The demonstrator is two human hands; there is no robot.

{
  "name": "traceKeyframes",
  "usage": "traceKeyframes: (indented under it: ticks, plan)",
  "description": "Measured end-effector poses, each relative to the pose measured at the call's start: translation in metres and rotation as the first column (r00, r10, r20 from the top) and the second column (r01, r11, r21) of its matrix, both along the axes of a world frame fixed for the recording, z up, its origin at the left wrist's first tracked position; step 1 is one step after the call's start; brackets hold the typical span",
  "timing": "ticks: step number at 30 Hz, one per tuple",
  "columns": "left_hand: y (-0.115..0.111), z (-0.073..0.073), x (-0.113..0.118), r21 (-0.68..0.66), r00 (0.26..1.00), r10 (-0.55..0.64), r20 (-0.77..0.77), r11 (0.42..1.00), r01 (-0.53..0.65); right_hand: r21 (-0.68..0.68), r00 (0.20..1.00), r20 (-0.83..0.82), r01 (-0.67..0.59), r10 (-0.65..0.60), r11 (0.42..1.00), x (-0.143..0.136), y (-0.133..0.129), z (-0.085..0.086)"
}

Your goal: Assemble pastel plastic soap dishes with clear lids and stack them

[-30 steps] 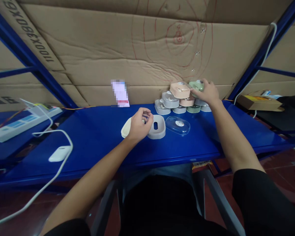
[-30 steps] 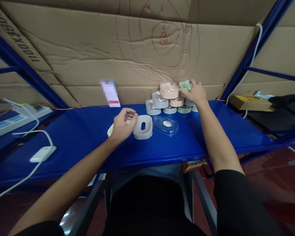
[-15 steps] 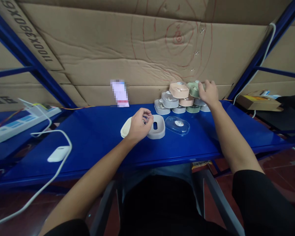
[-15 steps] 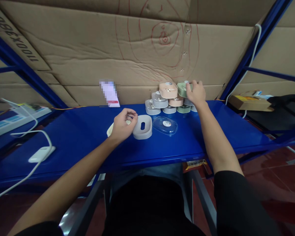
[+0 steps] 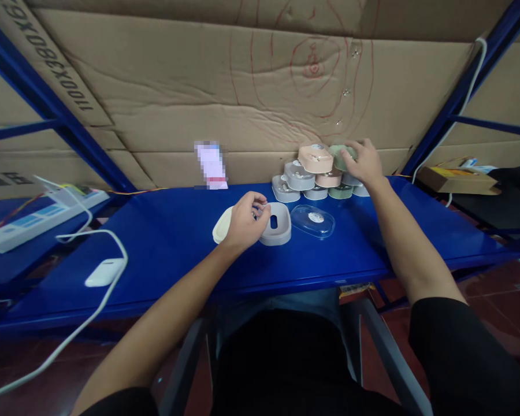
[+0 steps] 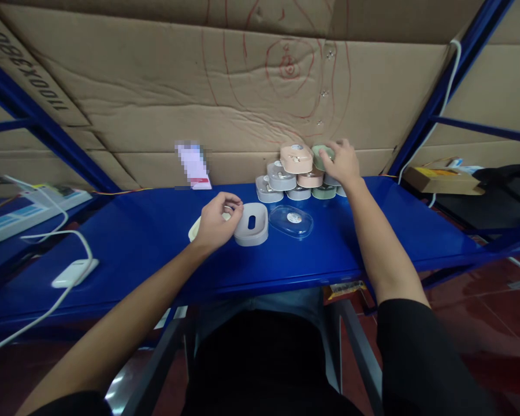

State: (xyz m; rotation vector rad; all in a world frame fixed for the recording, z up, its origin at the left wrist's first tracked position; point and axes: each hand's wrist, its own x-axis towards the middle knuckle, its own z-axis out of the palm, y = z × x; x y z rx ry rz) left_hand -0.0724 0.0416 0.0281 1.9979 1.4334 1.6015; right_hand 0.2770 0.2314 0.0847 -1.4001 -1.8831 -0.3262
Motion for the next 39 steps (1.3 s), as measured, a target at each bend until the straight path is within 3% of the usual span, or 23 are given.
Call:
traceKeyframes:
  ticks: [7, 23, 28, 31, 36, 39]
  plan:
    - [-0.002, 0.002, 0.001, -0.001, 0.999, 0.002, -0.034, 1.000, -0.002, -0.049, 0.997, 0.044, 0.072, -0.070, 0.996, -0.003, -0.004, 0.006]
    - [-0.002, 0.002, -0.001, -0.021, 0.997, 0.021, -0.077, 1.000, -0.023, -0.067, 0.993, 0.104, 0.054, -0.047, 0.996, -0.006, -0.001, 0.011]
    - [0.000, -0.001, -0.002, -0.011, 0.994, 0.036, -0.100, 0.999, -0.038, -0.036, 0.997, 0.064, 0.056, -0.054, 0.998, -0.006, 0.001, 0.008]
    - [0.002, -0.002, -0.004, 0.004, 0.987, 0.061, -0.148, 0.998, -0.061, 0.069, 0.995, 0.005, 0.101, -0.102, 0.992, -0.004, -0.005, 0.008]
    - [0.003, 0.004, -0.013, 0.043, 0.910, 0.250, -0.331, 0.967, -0.251, 0.318, 0.994, -0.002, 0.102, -0.107, 0.943, -0.018, -0.041, 0.009]
    - [0.001, 0.013, -0.019, -0.080, 0.777, 0.383, -0.500, 0.873, -0.482, 0.221, 0.985, 0.172, -0.069, 0.031, 0.973, -0.047, -0.072, 0.007]
